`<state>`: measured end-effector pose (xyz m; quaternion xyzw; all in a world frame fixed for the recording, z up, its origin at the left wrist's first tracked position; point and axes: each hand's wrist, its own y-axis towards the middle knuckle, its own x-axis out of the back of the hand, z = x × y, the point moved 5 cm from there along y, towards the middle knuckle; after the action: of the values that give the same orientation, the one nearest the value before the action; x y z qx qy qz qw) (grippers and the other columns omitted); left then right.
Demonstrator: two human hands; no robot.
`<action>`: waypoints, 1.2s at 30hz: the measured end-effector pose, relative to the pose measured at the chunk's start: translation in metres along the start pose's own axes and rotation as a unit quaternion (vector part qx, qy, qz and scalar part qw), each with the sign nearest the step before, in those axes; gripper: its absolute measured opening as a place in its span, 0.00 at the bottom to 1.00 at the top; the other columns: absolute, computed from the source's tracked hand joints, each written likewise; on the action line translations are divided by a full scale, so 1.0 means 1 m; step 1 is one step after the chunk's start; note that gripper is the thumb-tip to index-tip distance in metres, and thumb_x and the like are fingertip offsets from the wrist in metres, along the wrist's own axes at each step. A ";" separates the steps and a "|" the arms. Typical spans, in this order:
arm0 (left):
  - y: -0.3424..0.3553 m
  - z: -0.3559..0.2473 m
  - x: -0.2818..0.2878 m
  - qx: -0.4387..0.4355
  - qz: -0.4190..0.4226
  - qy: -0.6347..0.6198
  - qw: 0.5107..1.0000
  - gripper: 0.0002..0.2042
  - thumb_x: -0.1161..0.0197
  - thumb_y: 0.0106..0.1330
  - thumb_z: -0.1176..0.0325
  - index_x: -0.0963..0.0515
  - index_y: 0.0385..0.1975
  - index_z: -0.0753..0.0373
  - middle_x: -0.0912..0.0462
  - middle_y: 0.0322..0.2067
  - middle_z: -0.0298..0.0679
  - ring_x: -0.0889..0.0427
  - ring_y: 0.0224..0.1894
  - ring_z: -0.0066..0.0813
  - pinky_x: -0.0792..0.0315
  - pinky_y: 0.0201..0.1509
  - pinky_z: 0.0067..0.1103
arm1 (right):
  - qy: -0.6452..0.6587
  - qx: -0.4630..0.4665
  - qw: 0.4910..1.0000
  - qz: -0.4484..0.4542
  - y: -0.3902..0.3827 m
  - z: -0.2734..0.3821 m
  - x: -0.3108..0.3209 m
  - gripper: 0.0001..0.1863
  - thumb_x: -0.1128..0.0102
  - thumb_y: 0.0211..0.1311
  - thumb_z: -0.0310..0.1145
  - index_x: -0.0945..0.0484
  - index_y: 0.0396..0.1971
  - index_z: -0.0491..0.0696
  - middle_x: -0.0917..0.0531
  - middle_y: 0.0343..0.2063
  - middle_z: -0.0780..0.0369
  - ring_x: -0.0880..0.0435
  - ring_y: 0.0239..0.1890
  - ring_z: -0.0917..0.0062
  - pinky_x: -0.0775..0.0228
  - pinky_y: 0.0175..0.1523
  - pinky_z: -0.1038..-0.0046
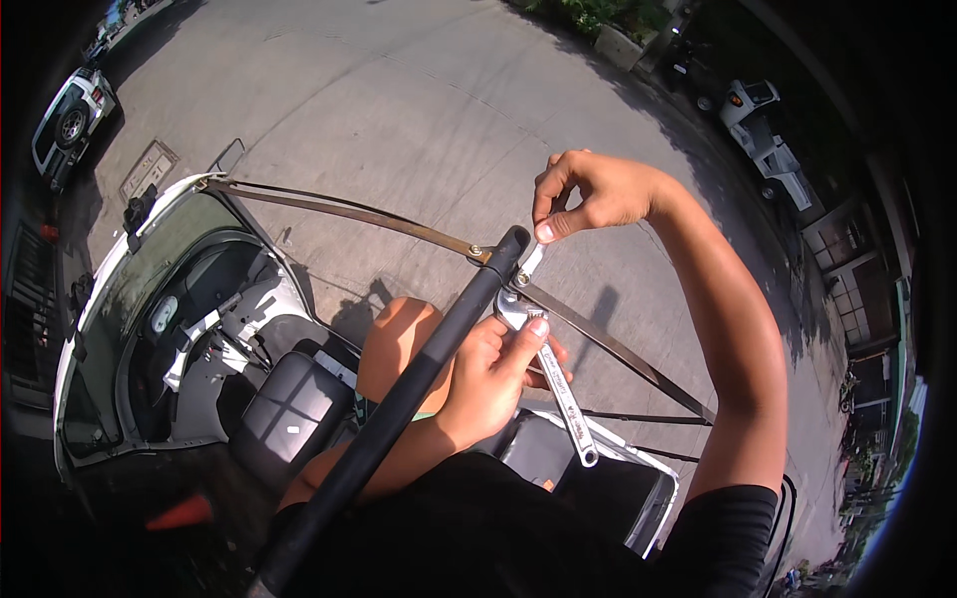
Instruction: Fixing or adjusting the roof frame or structure of a small vehicle.
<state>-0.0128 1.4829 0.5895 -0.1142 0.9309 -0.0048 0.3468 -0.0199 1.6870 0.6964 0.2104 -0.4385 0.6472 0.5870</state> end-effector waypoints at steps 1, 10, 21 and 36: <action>0.000 0.000 0.000 -0.006 -0.009 -0.006 1.000 0.13 0.48 0.78 0.62 0.28 0.39 0.68 0.18 0.31 0.43 0.13 0.31 0.33 0.15 0.33 0.27 | 0.050 -0.001 0.999 0.013 0.000 -0.003 -0.004 0.15 0.27 0.57 0.42 0.12 0.34 0.45 0.16 0.26 0.63 0.21 0.35 0.78 0.28 0.48 0.72; -0.001 -0.002 -0.001 -0.030 -0.006 0.012 0.999 0.13 0.47 0.77 0.61 0.27 0.40 0.67 0.18 0.32 0.41 0.14 0.33 0.29 0.15 0.35 0.24 | 0.006 -0.123 0.955 -0.271 -0.114 0.027 -0.062 0.16 0.36 0.67 0.42 0.23 0.40 0.43 0.22 0.18 0.58 0.25 0.17 0.73 0.35 0.26 0.69; 0.000 0.000 0.009 -0.092 -0.037 0.178 0.979 0.09 0.41 0.74 0.64 0.25 0.37 0.64 0.18 0.30 0.37 0.20 0.30 0.21 0.24 0.33 0.22 | -0.216 0.120 0.946 -0.209 -0.117 0.176 -0.112 0.19 0.39 0.51 0.25 0.26 0.46 0.42 0.27 0.28 0.58 0.17 0.24 0.68 0.24 0.24 0.70; -0.001 0.004 -0.001 -0.034 -0.040 0.019 0.998 0.10 0.46 0.77 0.64 0.27 0.39 0.67 0.18 0.31 0.40 0.14 0.31 0.29 0.17 0.33 0.24 | 0.150 -0.088 0.984 -0.040 0.095 0.026 -0.007 0.16 0.36 0.65 0.42 0.22 0.35 0.42 0.24 0.20 0.66 0.28 0.19 0.82 0.34 0.24 0.75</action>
<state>-0.0094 1.4825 0.5870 -0.1629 0.9318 0.0111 0.3241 -0.1143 1.6689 0.6737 0.0758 -0.3919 0.6065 0.6876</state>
